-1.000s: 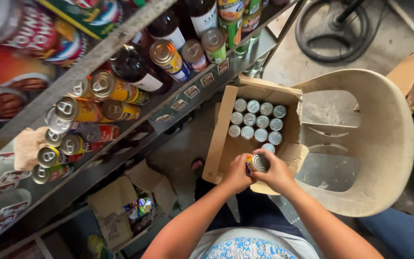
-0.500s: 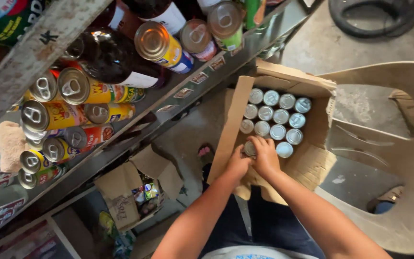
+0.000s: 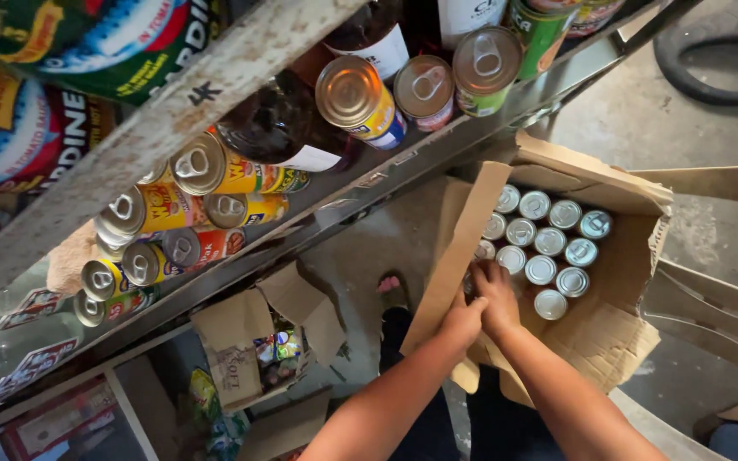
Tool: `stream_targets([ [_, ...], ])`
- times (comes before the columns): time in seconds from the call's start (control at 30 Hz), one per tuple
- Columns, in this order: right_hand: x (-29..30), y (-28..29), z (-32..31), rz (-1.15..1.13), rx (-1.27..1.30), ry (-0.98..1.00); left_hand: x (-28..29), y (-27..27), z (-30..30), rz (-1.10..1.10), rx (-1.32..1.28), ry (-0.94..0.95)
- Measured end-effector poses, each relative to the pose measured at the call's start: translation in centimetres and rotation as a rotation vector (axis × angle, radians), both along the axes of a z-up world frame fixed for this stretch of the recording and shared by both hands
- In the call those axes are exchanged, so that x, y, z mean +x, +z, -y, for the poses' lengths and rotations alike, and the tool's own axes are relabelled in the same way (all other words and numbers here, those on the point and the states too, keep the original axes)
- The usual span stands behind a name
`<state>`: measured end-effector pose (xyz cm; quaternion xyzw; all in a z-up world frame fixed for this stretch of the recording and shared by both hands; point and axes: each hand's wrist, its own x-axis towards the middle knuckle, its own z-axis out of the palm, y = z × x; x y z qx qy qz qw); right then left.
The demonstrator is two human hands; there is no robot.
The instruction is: Shelving and organizing various canned food items on retail shelves.
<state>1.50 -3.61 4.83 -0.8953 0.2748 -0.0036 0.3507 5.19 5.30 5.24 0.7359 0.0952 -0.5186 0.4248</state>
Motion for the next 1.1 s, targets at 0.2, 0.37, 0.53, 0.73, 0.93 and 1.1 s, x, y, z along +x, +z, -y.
stream_targets([
  [0.2, 0.2, 1.2, -0.2, 0.083, -0.002, -0.028, 0.1, 0.1, -0.2, 0.025, -0.043, -0.028],
  [0.37, -0.6, -0.1, -0.8, 0.093, 0.006, -0.04, 0.1, 1.4, -0.3, 0.007, -0.071, -0.028],
  [0.53, 0.2, -0.4, -1.2, 0.104, 0.0, -0.055, -0.2, 1.5, -0.8, 0.009, -0.057, -0.05],
  [0.73, 0.7, 0.2, -1.5, 0.013, -0.03, -0.046, -0.2, 2.6, -1.4, 0.139, 0.018, -0.177],
  [0.93, 0.8, 1.6, -1.7, 0.053, -0.016, -0.054, 0.4, 7.4, -1.4, 0.109, 0.044, -0.163],
  [1.1, 0.4, 0.6, -1.8, 0.008, -0.026, -0.067, 0.1, 7.9, -1.8, 0.065, 0.04, -0.156],
])
